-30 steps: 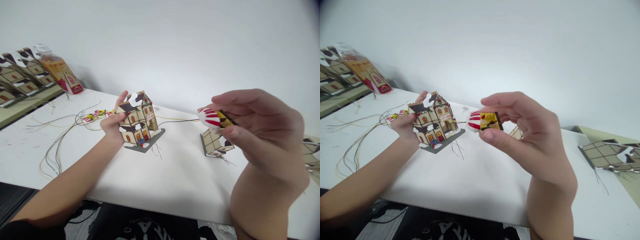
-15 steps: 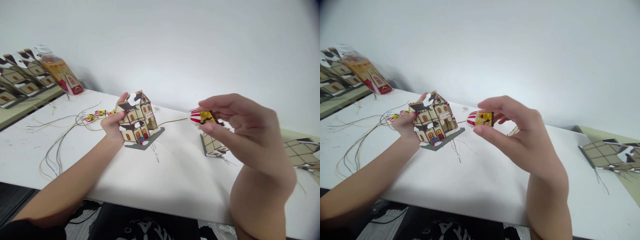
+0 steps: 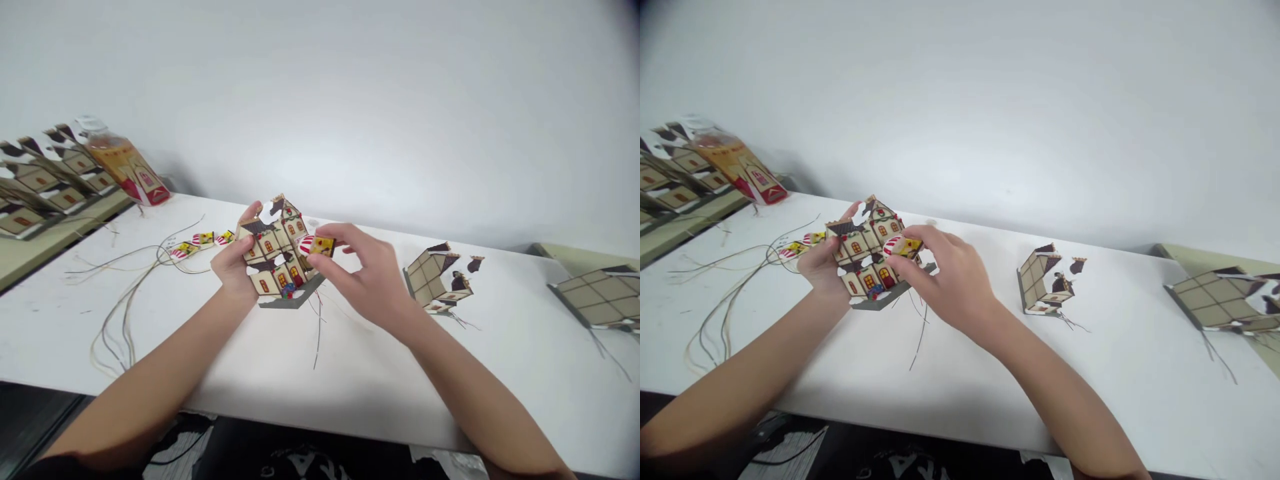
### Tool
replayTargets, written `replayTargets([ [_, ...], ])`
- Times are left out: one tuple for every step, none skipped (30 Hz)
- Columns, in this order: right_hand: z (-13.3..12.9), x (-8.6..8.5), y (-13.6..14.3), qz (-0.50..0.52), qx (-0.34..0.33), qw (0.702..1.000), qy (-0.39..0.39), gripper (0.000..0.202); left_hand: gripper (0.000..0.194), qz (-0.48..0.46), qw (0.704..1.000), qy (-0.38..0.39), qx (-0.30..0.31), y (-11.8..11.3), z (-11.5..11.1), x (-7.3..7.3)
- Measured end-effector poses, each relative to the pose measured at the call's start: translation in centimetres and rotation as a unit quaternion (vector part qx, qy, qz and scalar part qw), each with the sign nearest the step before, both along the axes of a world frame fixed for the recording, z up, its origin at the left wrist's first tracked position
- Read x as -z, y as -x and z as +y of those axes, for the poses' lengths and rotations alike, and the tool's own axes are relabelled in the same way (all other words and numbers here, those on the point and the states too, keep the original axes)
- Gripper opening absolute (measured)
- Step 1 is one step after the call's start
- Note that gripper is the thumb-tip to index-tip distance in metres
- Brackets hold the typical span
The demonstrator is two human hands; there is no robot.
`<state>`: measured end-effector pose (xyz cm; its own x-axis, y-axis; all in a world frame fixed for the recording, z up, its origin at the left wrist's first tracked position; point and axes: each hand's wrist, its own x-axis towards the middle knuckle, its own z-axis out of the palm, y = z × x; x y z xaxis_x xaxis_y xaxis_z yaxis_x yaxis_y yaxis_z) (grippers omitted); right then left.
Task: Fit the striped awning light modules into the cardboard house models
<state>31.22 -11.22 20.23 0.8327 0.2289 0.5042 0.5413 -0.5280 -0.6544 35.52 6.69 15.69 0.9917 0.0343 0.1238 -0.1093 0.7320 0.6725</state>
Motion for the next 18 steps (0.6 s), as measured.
replayTargets([
  [0.6,0.8,-0.2,0.007,0.012,1.0,-0.014,0.027,0.056,0.0,1.0,0.001,-0.009,0.0,0.0,0.0],
  [1.0,1.4,-0.4,0.016,0.022,0.999,-0.023,0.028,0.056,0.0,1.0,0.003,-0.019,0.0,-0.1,0.0],
  [1.3,2.0,-0.5,0.028,0.03,0.999,-0.026,0.03,0.056,0.003,1.0,0.005,-0.027,-0.1,-0.1,0.0],
  [1.5,2.4,-0.6,0.043,0.037,0.998,-0.022,0.032,0.055,0.005,0.999,0.008,-0.036,-0.1,-0.1,0.0],
  [1.6,2.7,-0.6,0.061,0.043,0.997,-0.015,0.035,0.055,0.007,0.999,0.011,-0.042,-0.1,-0.1,0.0],
  [1.6,2.9,-0.6,0.08,0.045,0.996,-0.005,0.038,0.055,0.007,0.999,0.015,-0.049,-0.2,-0.1,0.0],
  [1.6,3.0,-0.6,0.098,0.045,0.994,0.005,0.04,0.053,0.004,0.998,0.016,-0.053,-0.2,0.0,0.1],
  [1.6,2.9,-0.6,0.112,0.042,0.993,0.013,0.041,0.052,-0.001,0.998,0.014,-0.057,-0.2,0.0,0.1],
  [1.5,2.9,-0.6,0.122,0.037,0.992,0.018,0.041,0.05,-0.009,0.998,0.01,-0.06,-0.3,0.1,0.2],
  [1.4,2.8,-0.6,0.13,0.029,0.991,0.022,0.041,0.049,-0.017,0.998,0.005,-0.063,-0.3,0.1,0.3],
  [1.4,2.7,-0.6,0.135,0.02,0.99,0.023,0.039,0.049,-0.025,0.998,0.0,-0.064,-0.3,0.2,0.4],
  [1.3,2.7,-0.7,0.141,0.012,0.99,0.023,0.037,0.049,-0.033,0.997,-0.003,-0.067,-0.3,0.2,0.5],
  [1.3,2.6,-0.7,0.147,0.007,0.989,0.02,0.035,0.051,-0.039,0.997,-0.006,-0.066,-0.3,0.3,0.6],
  [1.3,2.6,-0.7,0.153,0.004,0.988,0.017,0.033,0.052,-0.048,0.997,-0.009,-0.066,-0.3,0.3,0.6],
  [1.3,2.6,-0.8,0.158,0.006,0.987,0.015,0.032,0.053,-0.057,0.996,-0.015,-0.064,-0.3,0.3,0.6],
  [1.3,2.6,-0.8,0.164,0.009,0.986,0.014,0.032,0.053,-0.068,0.995,-0.024,-0.064,-0.3,0.2,0.5],
  [1.3,2.6,-0.8,0.169,0.013,0.985,0.011,0.032,0.055,-0.078,0.994,-0.034,-0.065,-0.2,0.2,0.5],
  [1.3,2.7,-0.9,0.174,0.014,0.985,0.009,0.032,0.056,-0.088,0.993,-0.044,-0.067,-0.2,0.2,0.4],
])
